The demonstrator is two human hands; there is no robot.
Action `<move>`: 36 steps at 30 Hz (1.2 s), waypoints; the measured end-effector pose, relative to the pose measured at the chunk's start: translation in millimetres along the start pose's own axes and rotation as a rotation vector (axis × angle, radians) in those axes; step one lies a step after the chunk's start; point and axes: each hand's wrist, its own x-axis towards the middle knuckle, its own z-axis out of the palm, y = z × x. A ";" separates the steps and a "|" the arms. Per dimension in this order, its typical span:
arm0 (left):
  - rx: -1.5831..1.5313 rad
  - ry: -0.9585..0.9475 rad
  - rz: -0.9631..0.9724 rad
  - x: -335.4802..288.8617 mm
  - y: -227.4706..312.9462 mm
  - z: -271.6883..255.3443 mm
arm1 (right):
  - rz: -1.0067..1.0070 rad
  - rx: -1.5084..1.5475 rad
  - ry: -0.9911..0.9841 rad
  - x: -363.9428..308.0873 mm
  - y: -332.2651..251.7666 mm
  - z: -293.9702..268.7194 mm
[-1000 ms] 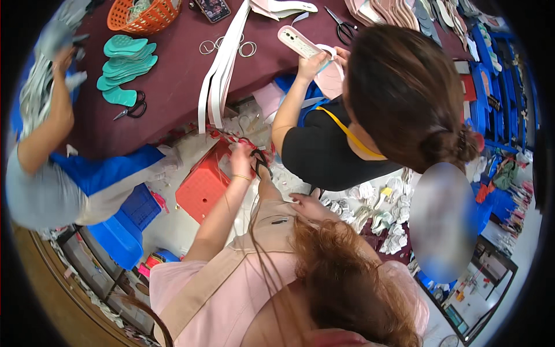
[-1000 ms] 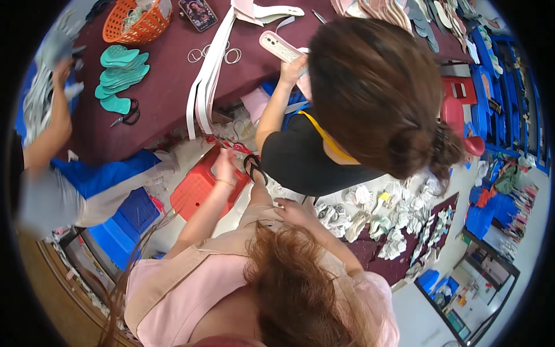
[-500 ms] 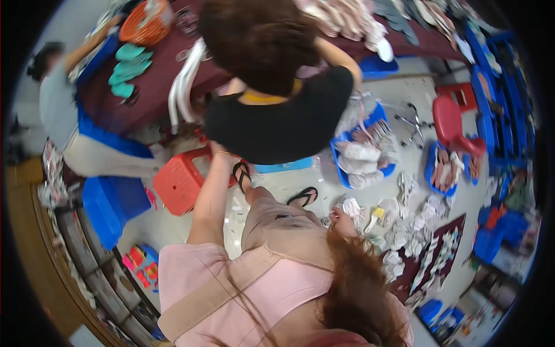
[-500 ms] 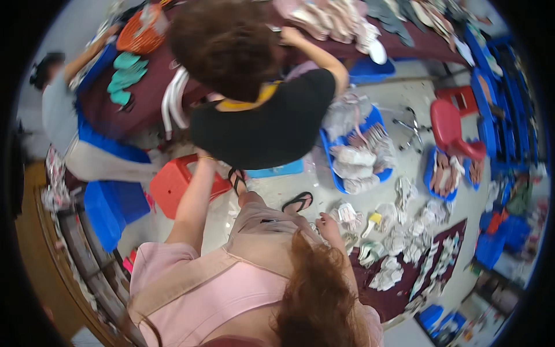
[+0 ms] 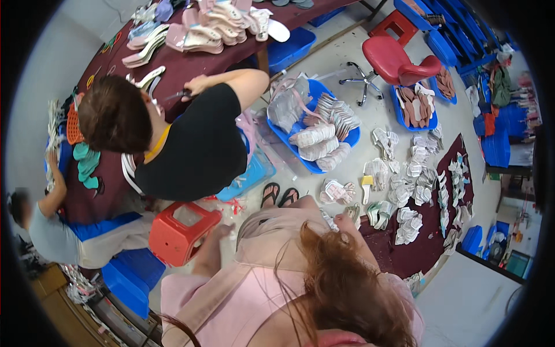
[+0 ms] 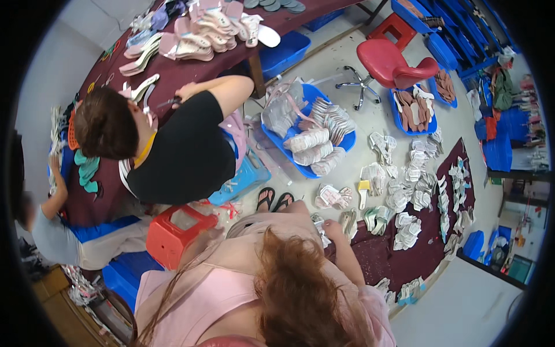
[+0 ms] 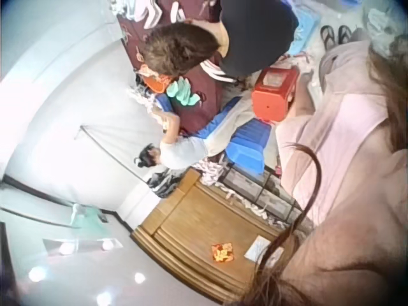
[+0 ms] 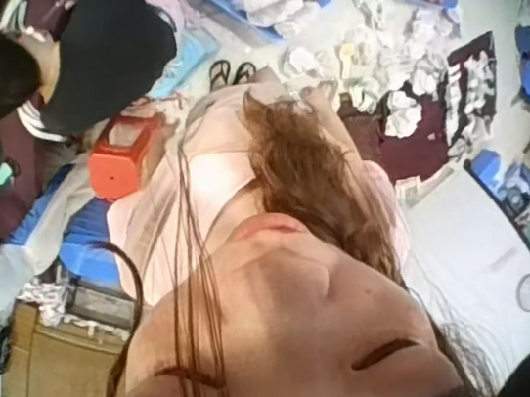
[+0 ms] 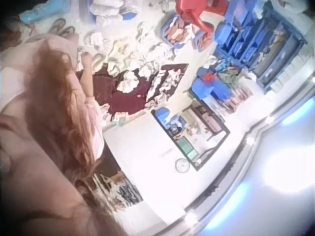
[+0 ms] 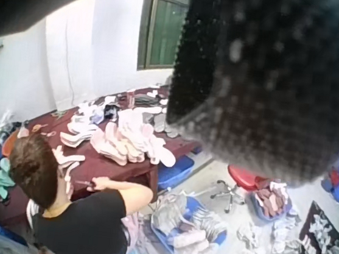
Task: The recorder is sorting and inspecting various shoe components, specifically insoles and upper materials.
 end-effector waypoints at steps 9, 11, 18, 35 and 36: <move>0.193 0.146 0.449 42.9 170.7 -97.0 | 0.061 0.296 0.042 36.4 -26.5 -27.2; 0.151 0.320 0.360 38.7 227.9 -141.3 | 0.075 0.481 -0.009 45.7 2.5 -50.3; -0.077 0.381 0.882 -20.1 430.3 -154.1 | 0.083 0.384 0.324 91.0 90.7 -120.3; -0.497 0.463 0.804 32.6 708.8 -367.8 | -0.010 0.542 -0.014 265.1 -23.5 -278.9; -0.432 0.628 0.828 47.7 724.9 -392.5 | -0.051 0.502 0.002 292.4 -32.9 -303.5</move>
